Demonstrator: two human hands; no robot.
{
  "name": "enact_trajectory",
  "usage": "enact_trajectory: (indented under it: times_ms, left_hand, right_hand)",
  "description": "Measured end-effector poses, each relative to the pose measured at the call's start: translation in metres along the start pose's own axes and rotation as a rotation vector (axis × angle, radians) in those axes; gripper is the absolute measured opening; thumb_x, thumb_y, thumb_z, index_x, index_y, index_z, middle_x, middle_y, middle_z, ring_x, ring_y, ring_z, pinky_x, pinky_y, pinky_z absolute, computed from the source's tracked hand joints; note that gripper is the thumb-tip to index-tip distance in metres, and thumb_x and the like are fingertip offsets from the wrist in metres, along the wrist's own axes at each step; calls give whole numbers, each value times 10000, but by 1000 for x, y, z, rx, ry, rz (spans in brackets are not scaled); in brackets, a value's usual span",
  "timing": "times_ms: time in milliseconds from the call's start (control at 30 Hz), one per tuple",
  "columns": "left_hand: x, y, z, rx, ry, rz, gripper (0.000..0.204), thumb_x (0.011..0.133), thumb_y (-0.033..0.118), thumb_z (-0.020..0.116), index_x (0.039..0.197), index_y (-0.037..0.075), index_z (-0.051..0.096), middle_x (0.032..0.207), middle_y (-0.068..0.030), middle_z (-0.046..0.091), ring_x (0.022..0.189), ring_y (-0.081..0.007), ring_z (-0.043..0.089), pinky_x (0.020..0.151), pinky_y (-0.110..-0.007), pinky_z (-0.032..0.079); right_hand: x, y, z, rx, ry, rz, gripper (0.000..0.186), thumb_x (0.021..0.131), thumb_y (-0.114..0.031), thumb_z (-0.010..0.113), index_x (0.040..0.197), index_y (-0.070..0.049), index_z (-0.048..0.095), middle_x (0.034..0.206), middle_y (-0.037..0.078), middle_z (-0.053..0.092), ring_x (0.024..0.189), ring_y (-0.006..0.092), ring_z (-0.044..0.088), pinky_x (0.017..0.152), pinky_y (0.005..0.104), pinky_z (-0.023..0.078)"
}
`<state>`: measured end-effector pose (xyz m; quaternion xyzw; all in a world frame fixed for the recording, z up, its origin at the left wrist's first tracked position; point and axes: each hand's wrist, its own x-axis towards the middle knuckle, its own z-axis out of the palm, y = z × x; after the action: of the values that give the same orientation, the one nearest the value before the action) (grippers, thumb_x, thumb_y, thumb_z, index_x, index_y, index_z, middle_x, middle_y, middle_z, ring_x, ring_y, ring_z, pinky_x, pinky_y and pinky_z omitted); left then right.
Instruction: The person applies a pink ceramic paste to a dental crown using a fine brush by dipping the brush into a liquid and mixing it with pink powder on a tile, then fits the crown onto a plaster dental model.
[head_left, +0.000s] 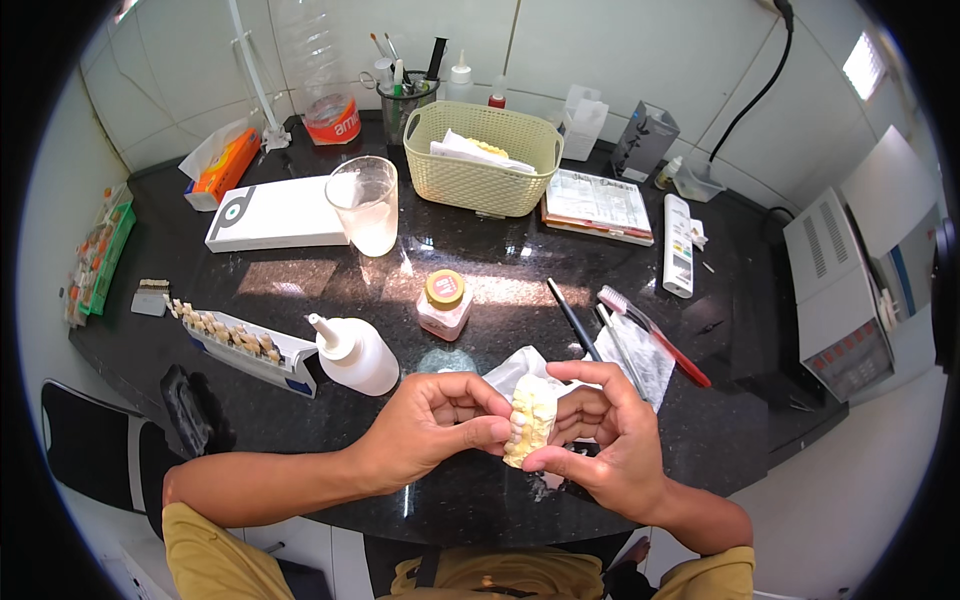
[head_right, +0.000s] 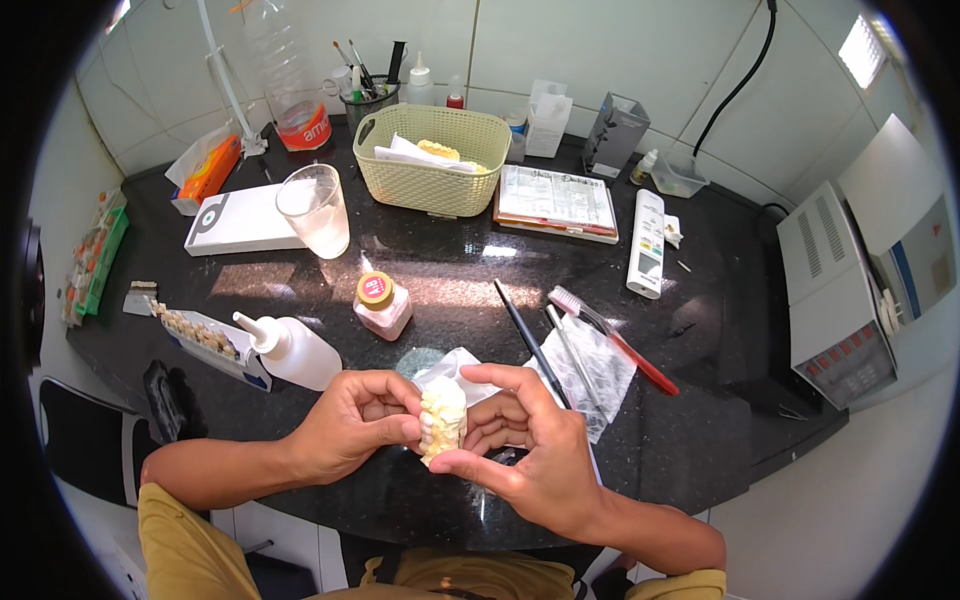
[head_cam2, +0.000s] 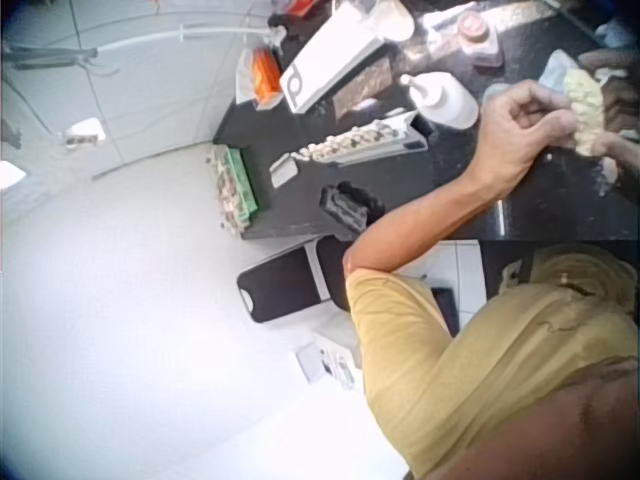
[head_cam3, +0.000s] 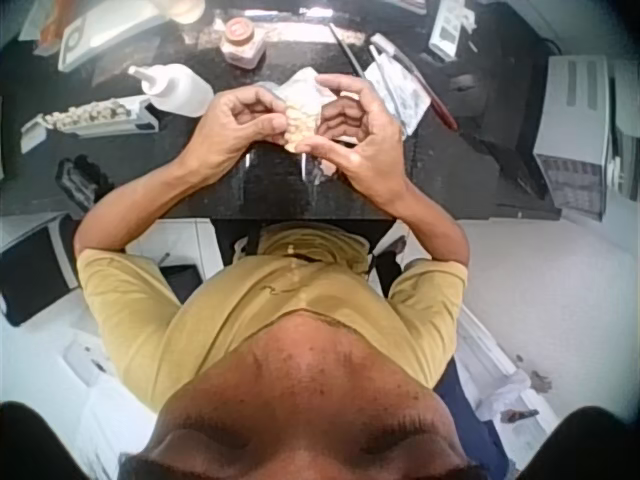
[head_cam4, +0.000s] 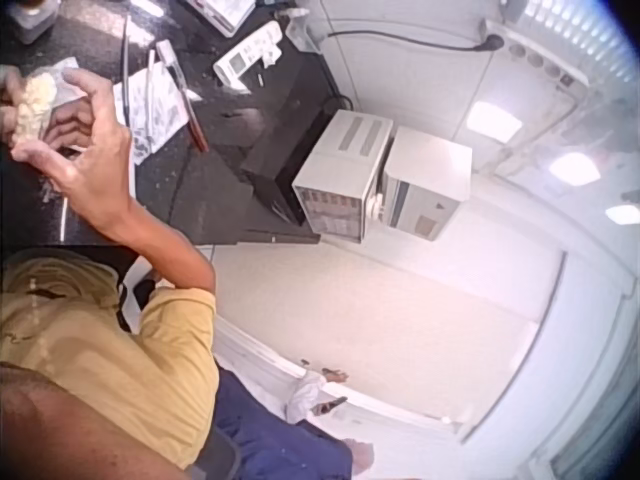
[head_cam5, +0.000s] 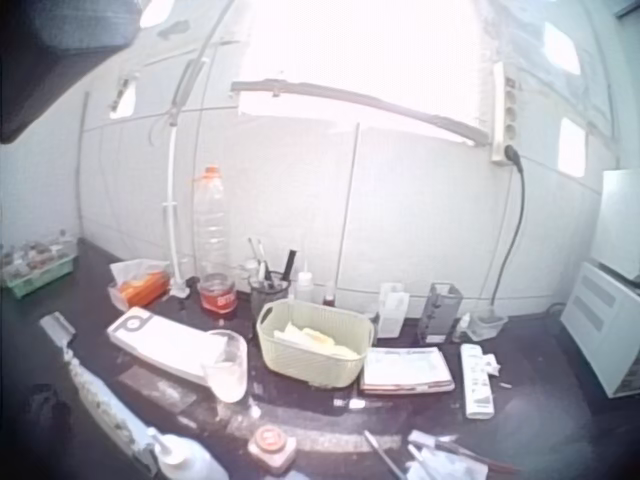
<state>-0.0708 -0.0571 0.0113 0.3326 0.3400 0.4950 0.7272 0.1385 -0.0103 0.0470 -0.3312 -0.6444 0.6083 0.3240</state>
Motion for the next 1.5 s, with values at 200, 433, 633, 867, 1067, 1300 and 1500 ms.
enact_trajectory:
  times_ms: [200, 433, 633, 867, 1067, 1300, 1500]
  left_hand:
    - [0, 2, -1, -79, -19, -76, 182, 892, 75, 676, 1016, -33, 599, 1002, -117, 652, 917, -159, 654, 819, -299, 559]
    - [2, -2, -5, -88, -87, -80, 207, 896, 99, 681, 1036, -29, 598, 1020, -100, 645, 935, -139, 645, 855, -276, 548]
    - [1, 2, -1, 39, -74, 52, 180, 902, 78, 668, 1037, -23, 605, 1024, -94, 649, 979, -130, 631, 887, -273, 528]
    - [0, 6, 0, 45, -26, 54, 103, 878, 18, 675, 970, -16, 645, 1053, -123, 638, 977, -157, 622, 885, -297, 508]
    - [3, 2, -6, 98, -99, 141, 117, 893, 44, 667, 985, -28, 680, 1041, -102, 660, 990, -137, 629, 886, -269, 513]
    - [5, 2, -7, 94, -147, 190, 124, 863, -5, 683, 981, -39, 685, 1034, -120, 651, 986, -150, 610, 883, -276, 498]
    - [3, 3, -6, 29, -135, 110, 136, 868, 2, 681, 996, -41, 681, 1044, -117, 648, 990, -146, 609, 889, -275, 500]
  right_hand:
    - [3, -1, -2, 21, -47, 71, 585, 767, -55, 805, 1253, 27, 491, 896, 127, 672, 816, 130, 683, 741, 241, 566]
    - [2, -1, -2, 0, -64, 77, 585, 765, -55, 806, 1249, 37, 489, 904, 131, 672, 821, 133, 684, 747, 245, 565]
    - [-1, 10, 0, -135, -19, -181, 620, 729, -107, 843, 1225, 40, 500, 915, 152, 691, 803, 161, 702, 719, 265, 578]
    - [0, 15, -1, -360, 12, -435, 635, 695, -165, 867, 1197, 30, 529, 911, 150, 696, 761, 172, 710, 662, 261, 581]
    - [1, 15, -5, -548, -5, -565, 684, 650, -243, 895, 1154, 31, 522, 868, 142, 679, 735, 168, 692, 616, 260, 567]
    - [2, 13, -7, -648, -20, -669, 759, 600, -289, 920, 1143, 37, 502, 873, 159, 672, 723, 171, 682, 587, 261, 554]
    - [-1, 17, -1, -481, 38, -588, 676, 637, -221, 905, 1149, 29, 540, 861, 128, 677, 631, 134, 653, 531, 227, 531]
